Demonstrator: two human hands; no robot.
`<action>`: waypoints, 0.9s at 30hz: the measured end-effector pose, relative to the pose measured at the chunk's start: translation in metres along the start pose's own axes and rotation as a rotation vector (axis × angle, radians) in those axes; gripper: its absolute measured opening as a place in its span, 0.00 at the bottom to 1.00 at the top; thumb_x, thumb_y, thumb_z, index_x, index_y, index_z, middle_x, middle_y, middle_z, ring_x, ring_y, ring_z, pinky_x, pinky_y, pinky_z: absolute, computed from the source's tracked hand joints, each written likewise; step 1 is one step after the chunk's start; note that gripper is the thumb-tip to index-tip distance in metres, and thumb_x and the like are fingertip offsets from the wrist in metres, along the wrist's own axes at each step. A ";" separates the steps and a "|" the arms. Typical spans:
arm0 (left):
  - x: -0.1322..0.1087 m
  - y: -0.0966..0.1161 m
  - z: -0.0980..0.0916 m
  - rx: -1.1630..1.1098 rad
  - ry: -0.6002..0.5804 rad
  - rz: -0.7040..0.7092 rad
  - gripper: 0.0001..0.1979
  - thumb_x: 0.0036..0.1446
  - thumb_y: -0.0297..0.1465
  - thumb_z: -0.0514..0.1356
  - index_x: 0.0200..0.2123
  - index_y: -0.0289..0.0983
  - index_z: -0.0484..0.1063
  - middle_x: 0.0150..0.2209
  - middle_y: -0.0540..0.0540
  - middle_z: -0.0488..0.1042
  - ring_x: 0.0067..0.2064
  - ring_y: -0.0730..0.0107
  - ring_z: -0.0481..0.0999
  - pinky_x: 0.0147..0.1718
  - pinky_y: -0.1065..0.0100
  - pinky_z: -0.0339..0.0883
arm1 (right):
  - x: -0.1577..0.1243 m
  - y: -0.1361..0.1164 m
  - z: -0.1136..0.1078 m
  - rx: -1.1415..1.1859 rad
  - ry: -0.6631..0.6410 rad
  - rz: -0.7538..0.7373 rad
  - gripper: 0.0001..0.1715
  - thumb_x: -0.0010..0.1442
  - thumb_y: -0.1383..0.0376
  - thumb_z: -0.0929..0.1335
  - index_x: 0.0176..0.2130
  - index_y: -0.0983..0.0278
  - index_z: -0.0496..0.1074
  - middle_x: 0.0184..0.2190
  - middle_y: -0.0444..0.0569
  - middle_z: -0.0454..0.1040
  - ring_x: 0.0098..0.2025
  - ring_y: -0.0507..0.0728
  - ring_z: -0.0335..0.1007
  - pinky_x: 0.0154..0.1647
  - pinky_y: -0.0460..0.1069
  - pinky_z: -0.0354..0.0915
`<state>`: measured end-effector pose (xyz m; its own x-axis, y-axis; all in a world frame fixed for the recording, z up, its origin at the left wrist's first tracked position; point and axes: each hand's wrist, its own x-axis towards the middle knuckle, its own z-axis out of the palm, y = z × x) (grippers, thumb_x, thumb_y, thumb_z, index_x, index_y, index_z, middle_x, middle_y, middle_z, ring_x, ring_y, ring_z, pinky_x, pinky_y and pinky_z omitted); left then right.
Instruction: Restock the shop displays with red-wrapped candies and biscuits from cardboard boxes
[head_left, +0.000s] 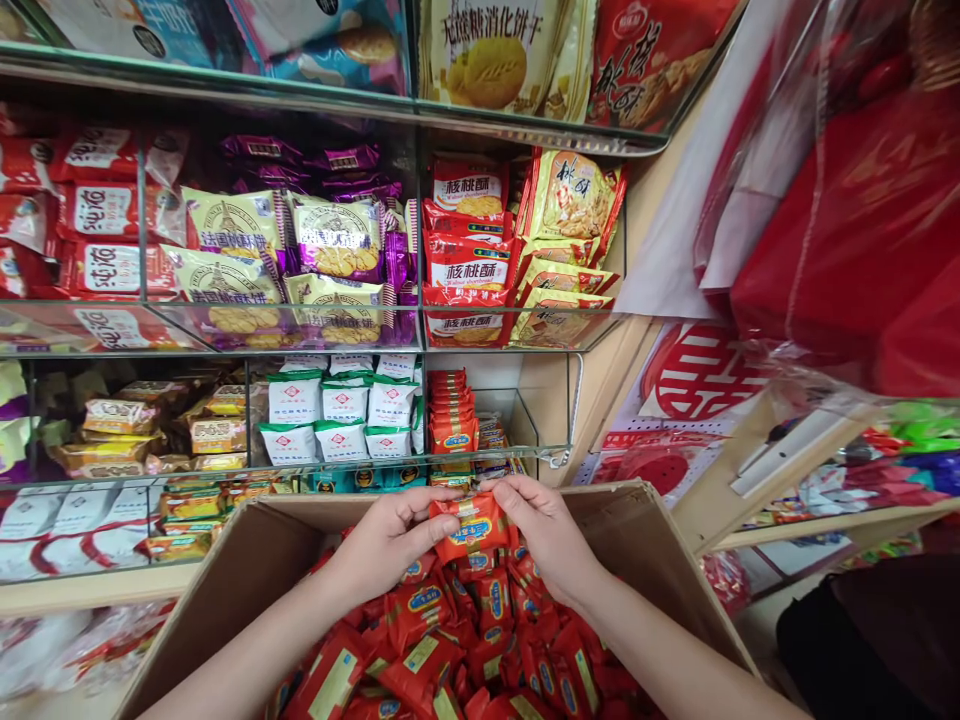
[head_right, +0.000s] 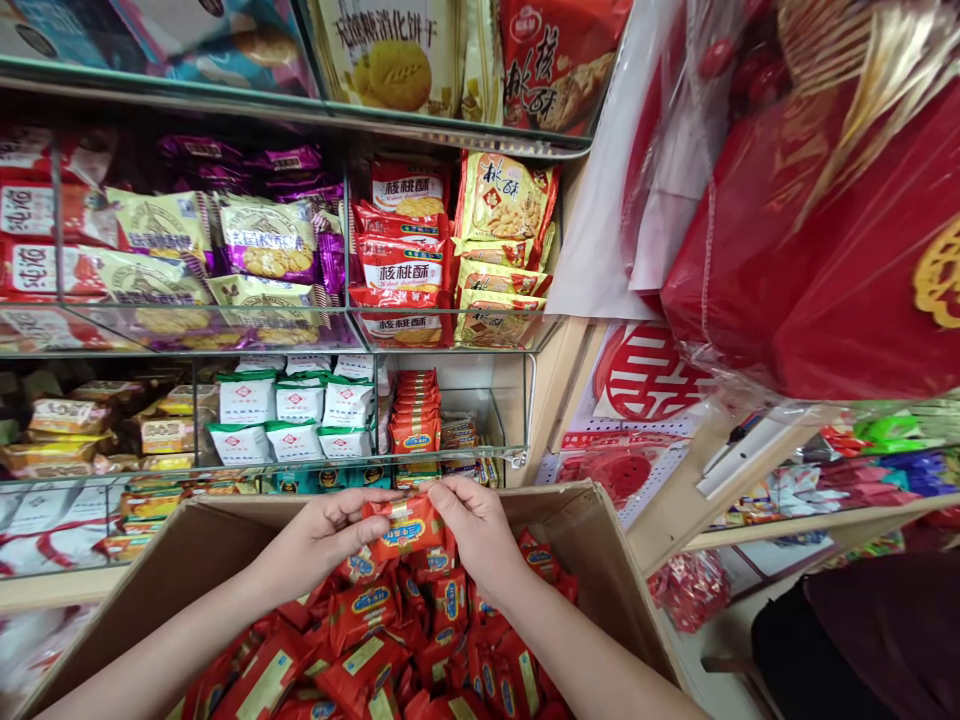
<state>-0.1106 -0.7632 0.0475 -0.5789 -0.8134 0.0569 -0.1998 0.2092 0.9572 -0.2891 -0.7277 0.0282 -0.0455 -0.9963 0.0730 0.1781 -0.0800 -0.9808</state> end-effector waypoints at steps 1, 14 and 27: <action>0.000 -0.002 0.000 -0.008 0.009 -0.002 0.17 0.50 0.36 0.58 0.43 0.34 0.70 0.19 0.55 0.66 0.21 0.79 0.60 0.21 0.75 0.59 | 0.000 0.002 0.000 0.043 -0.007 0.026 0.15 0.52 0.55 0.67 0.35 0.63 0.73 0.31 0.46 0.73 0.35 0.54 0.68 0.39 0.50 0.63; -0.005 -0.007 0.008 -0.203 0.042 -0.110 0.16 0.48 0.38 0.61 0.37 0.35 0.66 0.28 0.50 0.74 0.24 0.76 0.71 0.22 0.73 0.66 | -0.012 0.004 0.003 -0.048 -0.134 0.062 0.15 0.49 0.62 0.69 0.38 0.64 0.65 0.32 0.44 0.71 0.31 0.50 0.67 0.32 0.46 0.67; 0.010 -0.013 -0.044 0.845 0.476 0.264 0.12 0.56 0.37 0.51 0.34 0.39 0.71 0.29 0.49 0.76 0.31 0.69 0.75 0.31 0.71 0.66 | 0.085 -0.071 -0.018 -1.141 -0.107 -0.515 0.16 0.51 0.66 0.64 0.43 0.61 0.62 0.34 0.47 0.69 0.33 0.55 0.65 0.34 0.50 0.60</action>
<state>-0.0786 -0.7980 0.0477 -0.3461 -0.7793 0.5224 -0.7132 0.5803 0.3932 -0.3229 -0.8066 0.1007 0.2324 -0.8594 0.4554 -0.7896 -0.4401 -0.4276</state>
